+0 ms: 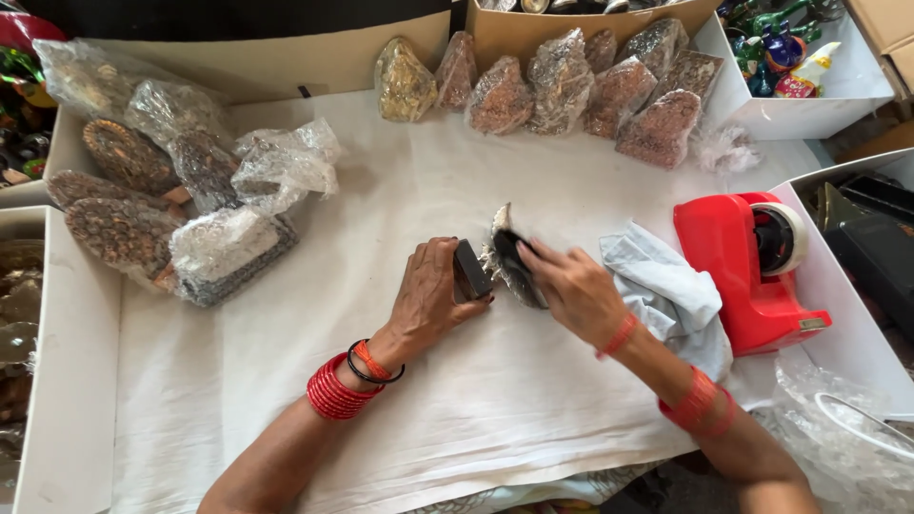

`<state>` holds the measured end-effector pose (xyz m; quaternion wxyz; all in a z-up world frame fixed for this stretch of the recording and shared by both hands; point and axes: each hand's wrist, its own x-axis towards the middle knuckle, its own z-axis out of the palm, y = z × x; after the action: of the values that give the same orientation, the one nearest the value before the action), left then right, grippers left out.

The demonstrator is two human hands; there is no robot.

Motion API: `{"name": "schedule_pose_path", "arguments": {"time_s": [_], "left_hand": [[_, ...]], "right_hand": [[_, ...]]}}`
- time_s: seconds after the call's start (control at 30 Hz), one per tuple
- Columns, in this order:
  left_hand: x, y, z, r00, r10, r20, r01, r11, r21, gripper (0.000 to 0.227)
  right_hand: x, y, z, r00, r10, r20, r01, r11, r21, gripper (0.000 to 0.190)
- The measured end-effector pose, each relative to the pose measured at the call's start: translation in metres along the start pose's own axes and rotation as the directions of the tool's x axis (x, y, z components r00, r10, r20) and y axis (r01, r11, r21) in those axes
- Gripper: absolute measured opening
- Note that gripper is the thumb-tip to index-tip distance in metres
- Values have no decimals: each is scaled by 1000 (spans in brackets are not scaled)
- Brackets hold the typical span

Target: The person wipes a silver-colored bird figurine and a small black rectangular box with a white cloth, handling each item carefully on a table surrounded by wrapped decorative objects.

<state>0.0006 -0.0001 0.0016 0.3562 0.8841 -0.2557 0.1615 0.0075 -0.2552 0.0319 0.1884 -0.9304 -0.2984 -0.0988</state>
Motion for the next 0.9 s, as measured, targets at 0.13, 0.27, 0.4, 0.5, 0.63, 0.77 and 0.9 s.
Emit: {"name": "schedule_pose_path", "arguments": {"time_s": [0.13, 0.27, 0.4, 0.5, 0.63, 0.77, 0.9], "left_hand": [[-1, 0, -1, 999, 34, -31, -34, 999, 20, 95], [-1, 2, 0, 998, 46, -49, -44, 998, 40, 96], [1, 0, -1, 997, 38, -64, -37, 999, 16, 95], [-2, 1, -1, 999, 7, -35, -6, 1000, 10, 92], [0, 0, 1, 994, 95, -49, -94, 995, 17, 90], [1, 3, -4, 995, 83, -59, -80, 995, 51, 92], [3, -1, -5, 1000, 8, -29, -7, 1000, 18, 90]], "right_hand": [[53, 40, 35, 995, -9, -104, 4, 999, -51, 40], [66, 53, 40, 989, -18, -147, 20, 1000, 14, 41], [32, 11, 9, 1000, -12, -15, 13, 997, 71, 43], [25, -7, -6, 998, -51, 37, 48, 995, 83, 51], [57, 35, 29, 997, 43, 56, -43, 999, 0, 42], [81, 65, 43, 987, 52, -154, -46, 998, 41, 42], [77, 92, 43, 971, 48, -235, -35, 998, 60, 48]]}}
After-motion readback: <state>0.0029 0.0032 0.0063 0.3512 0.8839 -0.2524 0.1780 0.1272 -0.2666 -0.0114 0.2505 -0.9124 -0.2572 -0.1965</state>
